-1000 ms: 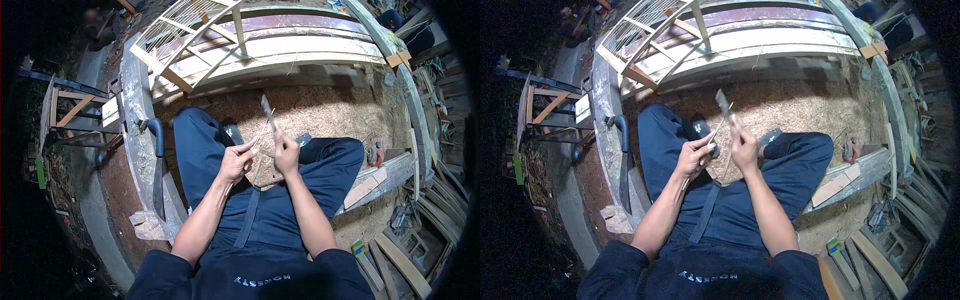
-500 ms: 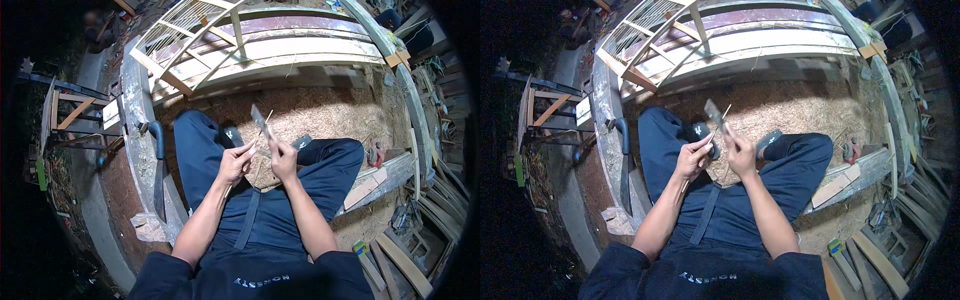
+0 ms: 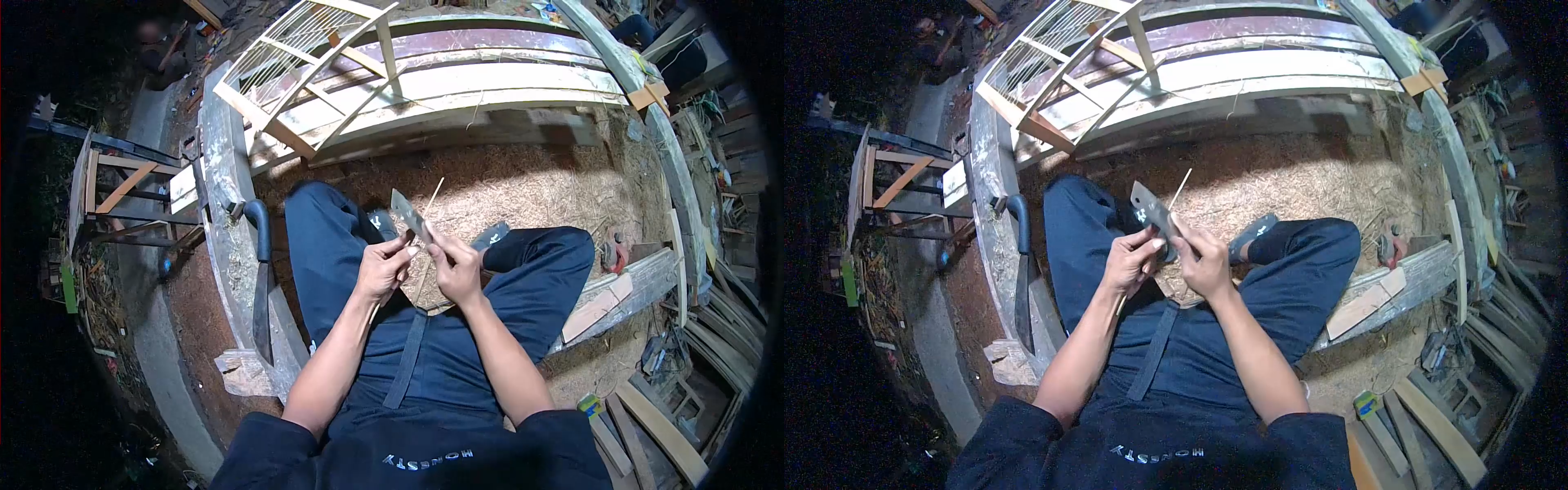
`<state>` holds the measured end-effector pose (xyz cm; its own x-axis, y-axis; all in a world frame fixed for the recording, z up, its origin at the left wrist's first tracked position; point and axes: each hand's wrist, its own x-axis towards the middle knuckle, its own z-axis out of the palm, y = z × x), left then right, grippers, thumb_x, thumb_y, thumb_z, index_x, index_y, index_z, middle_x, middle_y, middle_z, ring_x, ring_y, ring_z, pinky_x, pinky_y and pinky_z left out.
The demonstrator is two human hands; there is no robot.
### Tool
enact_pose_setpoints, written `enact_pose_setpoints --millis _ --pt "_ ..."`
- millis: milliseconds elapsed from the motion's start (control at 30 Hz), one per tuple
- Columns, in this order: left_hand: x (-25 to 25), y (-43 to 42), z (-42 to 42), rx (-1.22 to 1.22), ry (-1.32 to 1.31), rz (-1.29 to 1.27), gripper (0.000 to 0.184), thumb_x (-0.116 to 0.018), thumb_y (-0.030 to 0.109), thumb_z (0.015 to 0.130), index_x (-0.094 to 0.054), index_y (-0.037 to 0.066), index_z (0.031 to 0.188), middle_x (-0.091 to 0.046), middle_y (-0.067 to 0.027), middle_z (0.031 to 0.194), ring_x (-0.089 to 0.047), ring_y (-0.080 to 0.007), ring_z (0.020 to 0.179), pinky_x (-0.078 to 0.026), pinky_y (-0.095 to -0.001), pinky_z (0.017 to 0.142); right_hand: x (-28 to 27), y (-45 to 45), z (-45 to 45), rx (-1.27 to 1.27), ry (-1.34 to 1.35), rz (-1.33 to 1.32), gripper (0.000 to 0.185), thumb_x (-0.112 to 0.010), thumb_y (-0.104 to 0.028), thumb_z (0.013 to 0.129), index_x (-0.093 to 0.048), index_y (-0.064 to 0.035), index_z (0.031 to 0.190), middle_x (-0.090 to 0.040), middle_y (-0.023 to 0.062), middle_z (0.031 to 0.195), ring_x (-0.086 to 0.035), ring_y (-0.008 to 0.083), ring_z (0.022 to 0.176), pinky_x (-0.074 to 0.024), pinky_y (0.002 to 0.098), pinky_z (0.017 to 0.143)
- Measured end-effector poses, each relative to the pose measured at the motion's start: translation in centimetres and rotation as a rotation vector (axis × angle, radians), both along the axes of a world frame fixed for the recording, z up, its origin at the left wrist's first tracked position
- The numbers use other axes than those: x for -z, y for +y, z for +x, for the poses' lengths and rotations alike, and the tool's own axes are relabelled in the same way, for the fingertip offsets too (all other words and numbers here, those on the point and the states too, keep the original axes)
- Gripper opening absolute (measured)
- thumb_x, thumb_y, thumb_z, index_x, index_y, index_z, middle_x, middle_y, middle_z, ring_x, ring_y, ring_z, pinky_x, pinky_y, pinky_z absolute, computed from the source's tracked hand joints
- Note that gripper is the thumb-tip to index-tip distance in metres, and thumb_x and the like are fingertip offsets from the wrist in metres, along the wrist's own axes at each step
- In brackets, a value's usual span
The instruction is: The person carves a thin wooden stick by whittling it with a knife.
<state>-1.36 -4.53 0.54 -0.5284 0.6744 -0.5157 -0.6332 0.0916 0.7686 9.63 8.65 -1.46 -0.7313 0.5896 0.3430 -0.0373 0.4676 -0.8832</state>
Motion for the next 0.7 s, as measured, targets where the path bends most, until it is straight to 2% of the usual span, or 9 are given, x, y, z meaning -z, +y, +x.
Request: enact_pose_setpoints --millis 200,267,300,400,433,467,533,600,700 --pt "0.4 0.0 0.5 0.009 0.032 -0.047 0.043 -0.074 0.012 0.092 -0.064 0.004 0.133 -0.054 0.0078 0.063 -0.041 -0.0006 0.047 -0.030 -0.0202 0.042 0.3 1.7 -1.1 0.197 -0.107 -0.146 0.035 -0.063 -0.010 0.095 -0.067 -0.0028 0.129 -0.073 0.0219 0.096 -0.071 0.0274 0.078 -0.0543 0.0365 0.073" --pt "1.4 -0.3 0.3 -0.008 0.085 -0.005 0.041 -0.073 0.006 0.091 -0.065 0.003 0.132 -0.066 0.0026 0.076 -0.043 -0.0018 0.049 -0.034 -0.0214 0.044 0.0 1.0 -0.4 0.072 0.082 0.118 0.034 -0.062 -0.012 0.097 -0.067 -0.0022 0.129 -0.073 0.0205 0.090 -0.070 0.0271 0.074 -0.0528 0.0367 0.069" --pt "1.4 -0.4 0.3 0.016 0.130 -0.035 0.038 -0.073 0.007 0.091 -0.067 0.003 0.129 -0.068 0.0017 0.081 -0.044 -0.0023 0.050 -0.035 -0.0211 0.046 -0.4 1.3 0.4 0.071 -0.238 -0.024 0.032 -0.058 -0.015 0.101 -0.066 -0.0009 0.128 -0.074 0.0232 0.097 -0.071 0.0166 0.088 -0.0526 0.0326 0.078" --pt "0.8 0.2 1.0 0.035 0.205 -0.053 0.040 -0.074 0.009 0.092 -0.066 0.007 0.131 -0.048 0.0110 0.061 -0.037 0.0002 0.051 -0.029 -0.0206 0.047 1.7 4.2 -1.3 0.377 -0.381 -0.289 0.036 -0.057 -0.027 0.104 -0.067 0.0020 0.123 -0.072 0.0121 0.079 -0.067 0.0154 0.072 -0.0511 0.0307 0.068" --pt "0.8 0.3 1.1 0.041 0.206 -0.054 0.040 -0.074 0.009 0.092 -0.066 0.007 0.131 -0.048 0.0110 0.061 -0.037 0.0002 0.051 -0.029 -0.0206 0.047 3.1 5.1 -1.4 0.379 -0.298 -0.299 0.036 -0.057 -0.027 0.104 -0.067 -0.0034 0.129 -0.065 0.0018 0.073 -0.053 0.0052 0.058 -0.0425 0.0283 0.052" --pt "0.7 0.3 1.2 0.069 0.257 -0.062 0.040 -0.074 0.010 0.092 -0.066 0.008 0.131 -0.046 0.0119 0.061 -0.036 0.0005 0.052 -0.028 -0.0208 0.047 4.3 5.1 -0.6 0.381 -0.297 -0.301 0.036 -0.057 -0.027 0.104 -0.067 -0.0034 0.129 -0.065 0.0018 0.073 -0.053 0.0052 0.058 -0.0425 0.0283 0.052" --pt "0.6 0.3 1.1 0.086 0.312 -0.064 0.041 -0.074 0.010 0.092 -0.066 0.009 0.132 -0.044 0.0128 0.061 -0.034 0.0009 0.052 -0.027 -0.0210 0.048 3.1 4.7 0.0 0.313 -0.129 -0.820 0.039 -0.056 -0.029 0.105 -0.064 -0.0011 0.132 -0.059 0.0003 0.072 -0.050 0.0016 0.056 -0.0378 0.0222 0.049" --pt "0.7 0.2 1.0 0.126 0.375 -0.101 0.038 -0.073 0.010 0.093 -0.067 0.004 0.130 -0.056 0.0084 0.066 -0.042 0.0000 0.054 -0.034 -0.0193 0.049 3.3 4.6 0.3 0.297 -0.096 -0.658 0.038 -0.055 -0.029 0.105 -0.065 0.0013 0.126 -0.059 0.0004 0.072 -0.050 0.0017 0.055 -0.0381 0.0205 0.047" --pt "0.5 0.5 1.2 0.123 0.360 -0.083 0.041 -0.074 0.011 0.092 -0.066 0.003 0.131 -0.053 0.0100 0.065 -0.040 0.0008 0.054 -0.032 -0.0193 0.049 2.5 4.7 0.6 0.214 -0.010 -0.683 0.039 -0.050 -0.031 0.107 -0.066 0.0041 0.098 -0.064 0.0046 0.075 -0.057 0.0086 0.054 -0.0462 0.0235 0.051"
